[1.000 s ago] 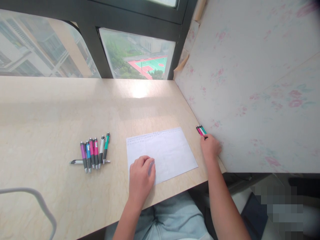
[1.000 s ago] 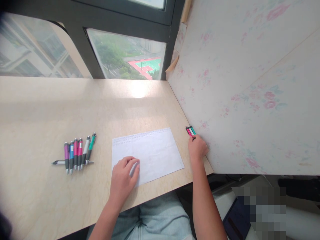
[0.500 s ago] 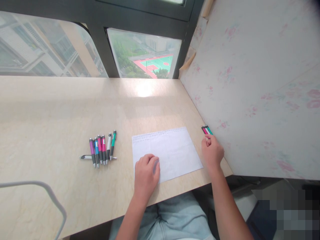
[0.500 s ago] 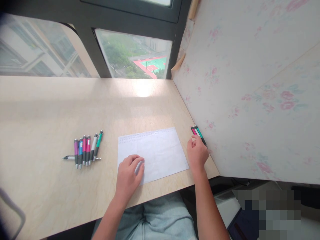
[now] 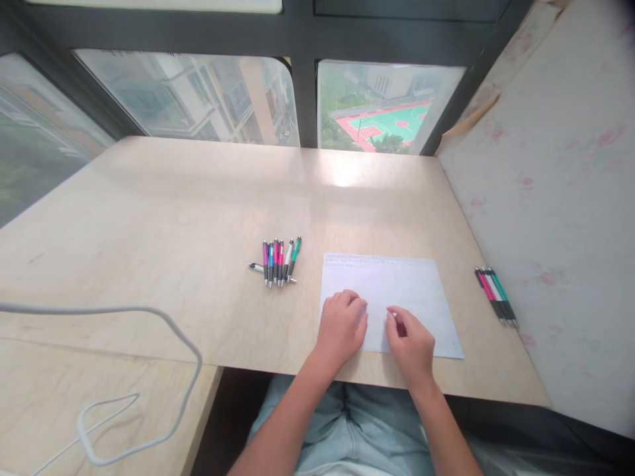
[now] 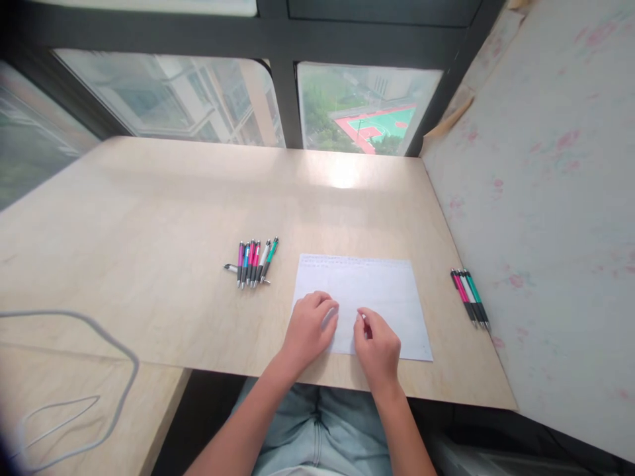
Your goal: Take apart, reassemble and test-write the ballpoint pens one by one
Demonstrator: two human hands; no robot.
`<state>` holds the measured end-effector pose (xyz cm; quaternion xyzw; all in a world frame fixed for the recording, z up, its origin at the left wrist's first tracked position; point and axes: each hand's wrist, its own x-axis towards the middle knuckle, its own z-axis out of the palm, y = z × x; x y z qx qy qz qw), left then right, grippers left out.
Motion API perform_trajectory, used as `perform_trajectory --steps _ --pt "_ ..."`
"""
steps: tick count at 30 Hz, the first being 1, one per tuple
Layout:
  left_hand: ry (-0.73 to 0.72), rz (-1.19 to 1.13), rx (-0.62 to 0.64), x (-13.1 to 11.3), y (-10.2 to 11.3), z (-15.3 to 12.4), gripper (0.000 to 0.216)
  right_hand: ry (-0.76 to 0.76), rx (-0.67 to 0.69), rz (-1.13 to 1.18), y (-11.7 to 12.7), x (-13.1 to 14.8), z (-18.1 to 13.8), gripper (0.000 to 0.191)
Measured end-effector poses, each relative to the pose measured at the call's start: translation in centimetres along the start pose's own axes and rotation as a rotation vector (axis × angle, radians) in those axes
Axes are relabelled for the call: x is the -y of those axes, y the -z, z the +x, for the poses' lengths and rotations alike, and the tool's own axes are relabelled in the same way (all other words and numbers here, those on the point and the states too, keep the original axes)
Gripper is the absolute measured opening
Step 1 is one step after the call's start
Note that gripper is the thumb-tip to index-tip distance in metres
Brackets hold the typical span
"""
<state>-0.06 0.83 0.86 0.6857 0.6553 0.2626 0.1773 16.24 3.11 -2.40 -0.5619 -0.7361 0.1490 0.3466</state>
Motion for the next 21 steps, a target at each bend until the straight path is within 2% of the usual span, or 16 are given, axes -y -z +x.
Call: perform_trajectory --steps 3,5,10,13,16,21 --pt "-0.02 -0.07 -0.024 0.8 1.1 0.2 0.019 0.027 -0.037 0.065 0.4 0.0 0.0 0.021" --pt "0.016 -0.066 -0.105 2.1 2.5 0.3 0.019 0.032 -0.052 0.082 0.5 0.0 -0.1 0.02" --pt "0.238 0.119 -0.374 6.4 7.5 -0.2 0.018 0.032 -0.055 0.103 0.4 -0.1 -0.1 0.019" --pt "0.334 0.26 -0.455 8.1 9.5 -0.5 0.019 0.026 -0.051 0.116 0.3 -0.2 0.0 0.019" --pt "0.35 0.374 -0.396 8.4 10.1 0.1 0.02 0.028 -0.049 0.126 0.3 -0.3 0.0 0.019" --pt "0.341 0.531 -0.232 7.8 9.1 2.2 0.021 0.025 -0.051 0.139 0.3 -0.3 -0.1 0.019"
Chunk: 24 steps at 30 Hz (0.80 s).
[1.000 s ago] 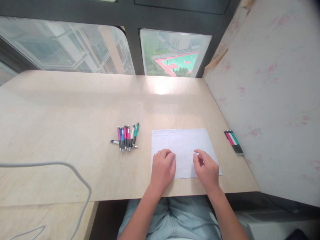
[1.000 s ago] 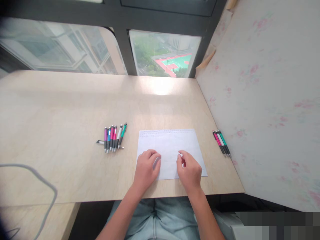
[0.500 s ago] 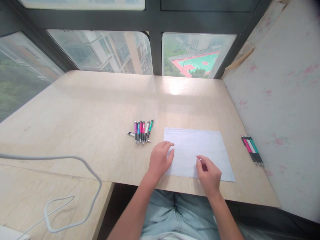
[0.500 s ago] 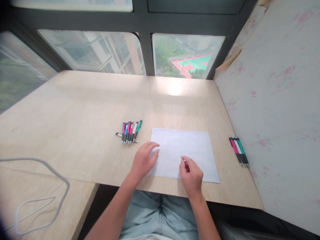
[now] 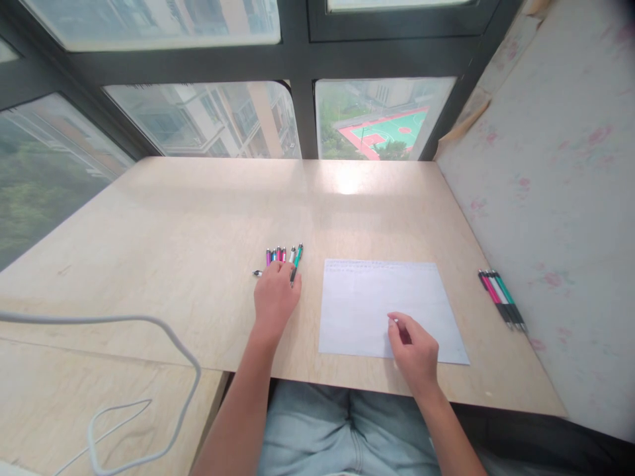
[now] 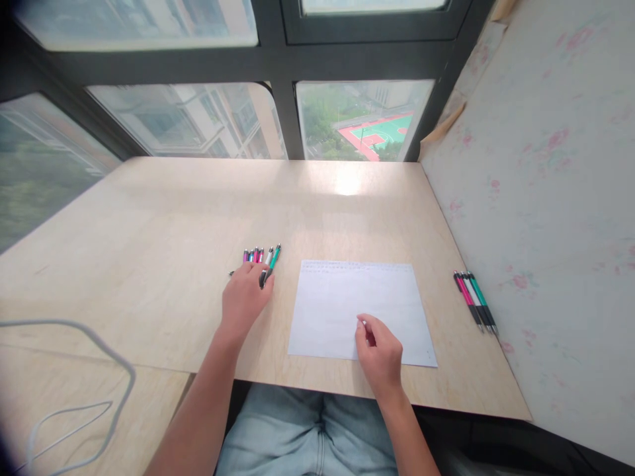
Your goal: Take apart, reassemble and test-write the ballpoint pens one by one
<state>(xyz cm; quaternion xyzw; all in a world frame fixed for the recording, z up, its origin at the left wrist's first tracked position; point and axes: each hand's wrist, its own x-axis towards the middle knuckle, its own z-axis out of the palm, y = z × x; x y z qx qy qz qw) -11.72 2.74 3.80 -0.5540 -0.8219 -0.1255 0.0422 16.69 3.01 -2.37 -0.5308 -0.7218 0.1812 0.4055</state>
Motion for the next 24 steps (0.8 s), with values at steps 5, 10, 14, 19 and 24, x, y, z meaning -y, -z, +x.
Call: perform_trajectory --steps 5,10,14,19,24 --pt "0.003 0.062 0.034 -0.5 -0.9 0.6 0.023 -0.024 0.009 0.022 0.0 0.1 0.1 0.02" --pt "-0.003 0.077 0.036 -0.5 -1.2 0.4 0.021 -0.083 0.034 0.043 0.2 0.3 0.4 0.021" --pt "-0.008 0.068 0.05 -0.9 -1.4 0.6 0.019 -0.108 0.043 0.052 0.3 0.3 0.4 0.022" --pt "-0.007 -0.086 -0.029 -1.5 -0.7 0.6 0.018 -0.133 0.049 0.059 0.3 0.4 0.5 0.023" --pt "0.007 -0.497 -0.1 -2.6 0.3 -1.2 0.018 -0.149 0.035 0.075 0.4 0.4 0.6 0.022"
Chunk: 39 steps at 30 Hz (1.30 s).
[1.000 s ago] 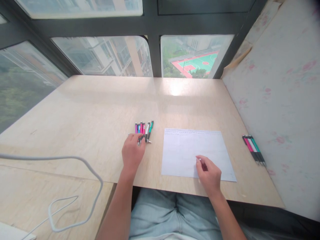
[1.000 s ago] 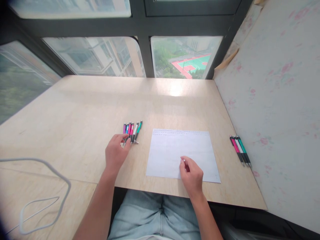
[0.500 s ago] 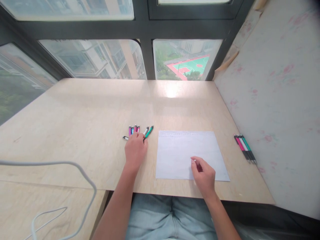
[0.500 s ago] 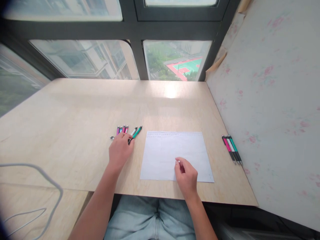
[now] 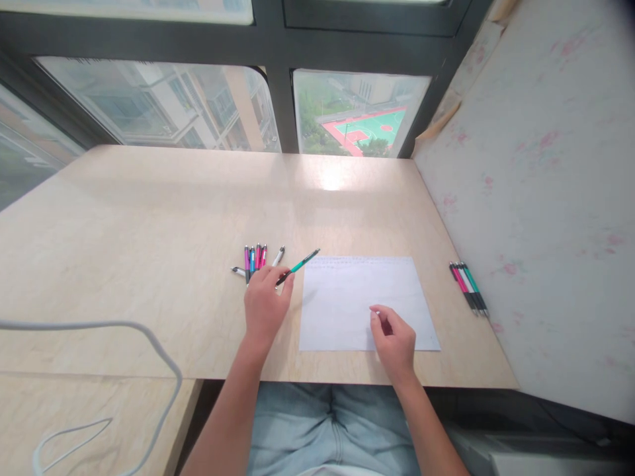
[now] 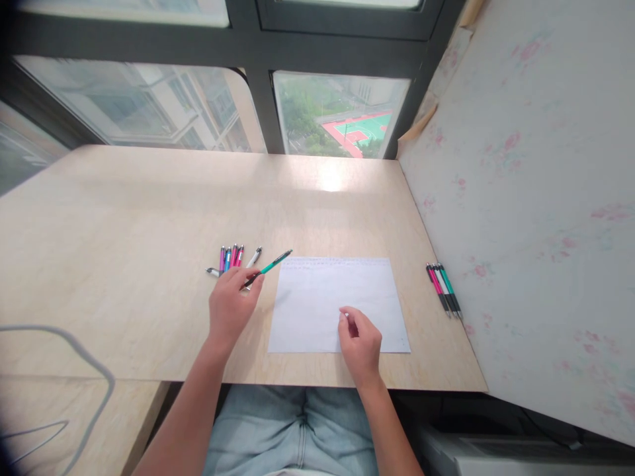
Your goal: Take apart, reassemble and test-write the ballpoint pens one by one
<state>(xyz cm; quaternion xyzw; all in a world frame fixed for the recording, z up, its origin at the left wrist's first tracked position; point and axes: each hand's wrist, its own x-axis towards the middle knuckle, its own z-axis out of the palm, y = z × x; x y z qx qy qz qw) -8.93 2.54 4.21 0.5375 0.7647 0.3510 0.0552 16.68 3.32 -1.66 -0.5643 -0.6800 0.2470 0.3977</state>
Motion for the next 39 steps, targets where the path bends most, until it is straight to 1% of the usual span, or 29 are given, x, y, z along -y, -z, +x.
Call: perform_trajectory --steps 1,3,5,6,8,10,11,12,14,16,18,20,22,25,27,31,35,39 --pt "0.057 -0.148 0.035 -0.4 -0.1 -0.7 0.019 -0.005 -0.007 0.005 0.0 0.0 0.0 0.022" --pt "0.233 -0.461 0.113 -1.4 -0.7 -2.4 0.023 -0.013 -0.025 0.021 0.1 0.0 0.0 0.022" --pt "0.401 -0.76 0.138 -2.6 -1.5 -4.2 0.028 -0.009 -0.048 0.045 0.2 0.0 0.0 0.022" --pt "0.468 -0.873 0.147 -3.3 -1.9 -5.0 0.029 0.002 -0.056 0.06 0.3 0.1 -0.1 0.021" --pt "0.57 -1.074 0.21 -4.7 -2.5 -6.5 0.028 0.039 -0.052 0.102 0.6 0.5 -0.4 0.02" --pt "0.651 -1.273 0.273 -6.0 -3.0 -7.4 0.025 0.054 0.002 0.175 0.8 1.2 -0.8 0.02" --pt "0.679 -1.358 0.282 -6.5 -3.3 -7.8 0.023 0.032 0.047 0.234 0.7 1.6 -1.1 0.021" --pt "0.7 -1.426 0.278 -7.0 -3.5 -8.1 0.022 -0.013 0.098 0.316 0.6 2.0 -1.4 0.023" --pt "0.72 -1.514 0.265 -7.6 -3.8 -8.4 0.021 -0.155 0.184 0.527 0.2 2.8 -2.0 0.029" --pt "0.727 -1.539 0.278 -8.0 -4.2 -8.8 0.022 -0.31 0.224 0.736 -0.4 3.6 -2.5 0.033" --pt "0.724 -1.505 0.313 -8.1 -4.4 -9.0 0.025 -0.436 0.24 0.88 -0.9 4.2 -2.7 0.033" --pt "0.703 -1.448 0.346 -8.0 -4.5 -9.1 0.028 -0.525 0.248 0.959 -1.2 4.7 -2.6 0.031" --pt "0.662 -1.384 0.356 -7.9 -4.5 -9.1 0.027 -0.578 0.232 1.009 -1.3 5.1 -2.4 0.028" --pt "0.603 -1.278 0.337 -7.6 -4.4 -9.0 0.023 -0.633 0.183 1.071 -1.1 5.6 -1.9 0.023" --pt "0.607 -1.235 0.314 -7.2 -4.3 -8.9 0.025 -0.663 0.143 1.12 -1.0 5.8 -1.6 0.021" --pt "0.607 -1.26 0.291 -6.3 -4.2 -8.9 0.03 -0.659 0.042 1.178 -0.5 5.8 -0.9 0.021" --pt "0.554 -1.245 0.323 -5.9 -3.9 -8.8 0.031 -0.653 0.041 1.18 -0.1 5.7 -0.3 0.023" --pt "0.528 -1.206 0.328 -6.6 -3.5 -8.7 0.032 -0.669 0.02 1.156 0.0 5.7 -0.1 0.027"
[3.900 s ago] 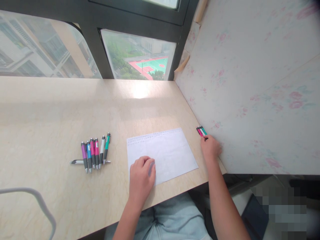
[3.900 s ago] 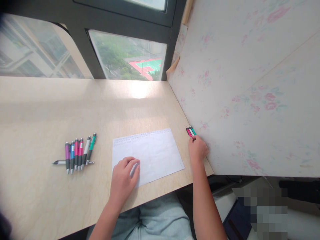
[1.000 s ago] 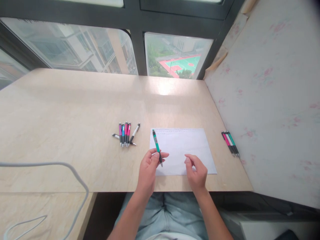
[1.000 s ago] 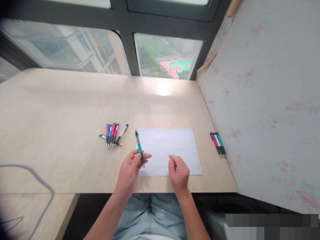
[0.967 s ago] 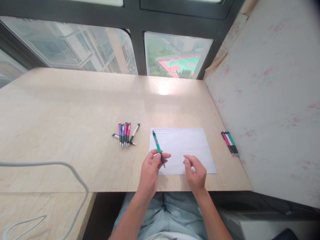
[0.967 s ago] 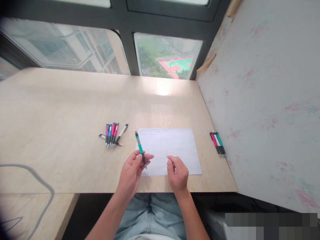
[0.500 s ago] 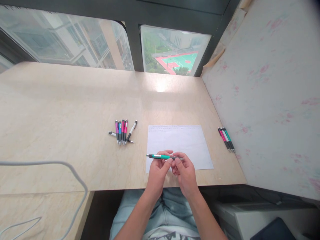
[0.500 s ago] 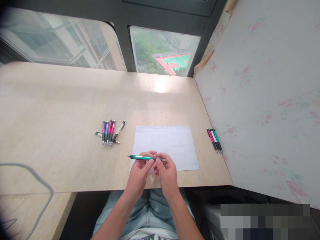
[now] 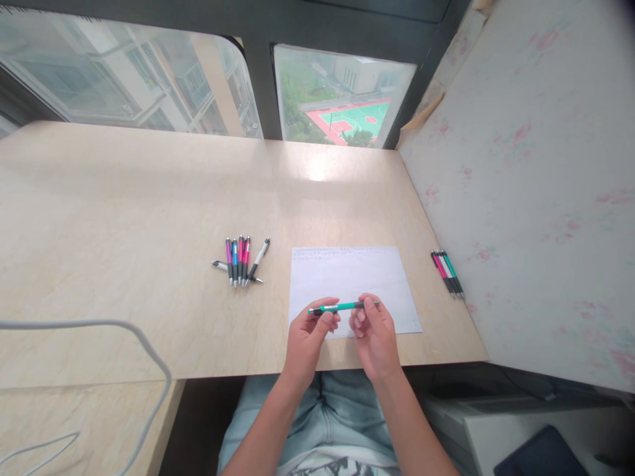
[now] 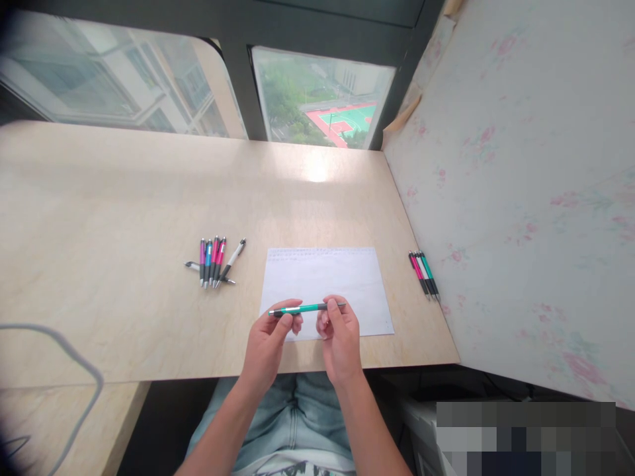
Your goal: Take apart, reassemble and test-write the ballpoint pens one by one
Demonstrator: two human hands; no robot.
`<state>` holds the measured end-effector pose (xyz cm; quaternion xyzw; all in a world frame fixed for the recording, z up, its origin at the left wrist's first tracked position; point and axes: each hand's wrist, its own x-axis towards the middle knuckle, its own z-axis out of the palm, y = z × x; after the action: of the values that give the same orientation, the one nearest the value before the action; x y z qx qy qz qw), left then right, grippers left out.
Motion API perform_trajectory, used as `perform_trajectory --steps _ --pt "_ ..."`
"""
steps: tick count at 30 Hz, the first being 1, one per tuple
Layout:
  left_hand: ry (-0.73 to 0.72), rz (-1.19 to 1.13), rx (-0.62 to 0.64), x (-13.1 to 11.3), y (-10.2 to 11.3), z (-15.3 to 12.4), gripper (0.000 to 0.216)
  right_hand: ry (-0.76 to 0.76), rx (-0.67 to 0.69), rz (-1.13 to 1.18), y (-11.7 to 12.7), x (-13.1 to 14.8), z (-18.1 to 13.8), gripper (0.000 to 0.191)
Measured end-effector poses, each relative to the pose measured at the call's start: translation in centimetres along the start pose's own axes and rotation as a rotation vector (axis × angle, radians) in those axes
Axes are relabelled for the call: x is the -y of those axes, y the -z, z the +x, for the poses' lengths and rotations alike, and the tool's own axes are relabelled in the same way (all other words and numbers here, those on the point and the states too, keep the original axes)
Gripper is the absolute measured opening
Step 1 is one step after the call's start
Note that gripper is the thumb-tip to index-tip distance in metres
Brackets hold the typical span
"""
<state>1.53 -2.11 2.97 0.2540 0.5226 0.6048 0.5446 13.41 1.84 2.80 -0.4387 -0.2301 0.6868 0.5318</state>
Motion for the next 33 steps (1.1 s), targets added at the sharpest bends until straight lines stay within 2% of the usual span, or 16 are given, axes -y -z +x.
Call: perform_trajectory --steps 4,8,11,14,17,24,28,33 --pt "-0.079 0.112 0.03 -0.4 -0.4 -0.4 0.028 -0.096 0.005 0.017 0.0 -0.4 0.1 0.035" --pt "-0.214 0.213 0.131 -0.6 0.0 -0.6 0.025 -0.178 0.038 -0.011 0.3 -0.7 0.1 0.048" --pt "-0.278 0.258 0.201 -0.7 0.5 -0.4 0.025 -0.175 0.05 -0.036 0.4 -0.5 0.0 0.053" --pt "-0.288 0.248 0.21 -0.5 0.8 -0.2 0.024 -0.143 0.091 -0.083 0.3 0.0 -0.1 0.053" --pt "-0.214 0.152 0.13 0.4 0.4 0.0 0.028 -0.097 0.093 -0.138 0.0 0.1 -0.1 0.053" --pt "0.105 -0.326 -0.147 1.5 -1.9 0.1 0.034 0.113 -0.028 -0.364 0.0 -1.9 0.7 0.054" --pt "0.204 -0.449 -0.215 0.8 -2.5 0.3 0.035 0.24 -0.038 -0.57 0.2 -2.3 1.3 0.052" --pt "0.262 -0.51 -0.253 0.2 -2.4 0.5 0.033 0.407 0.064 -0.737 0.1 -1.5 1.5 0.048"
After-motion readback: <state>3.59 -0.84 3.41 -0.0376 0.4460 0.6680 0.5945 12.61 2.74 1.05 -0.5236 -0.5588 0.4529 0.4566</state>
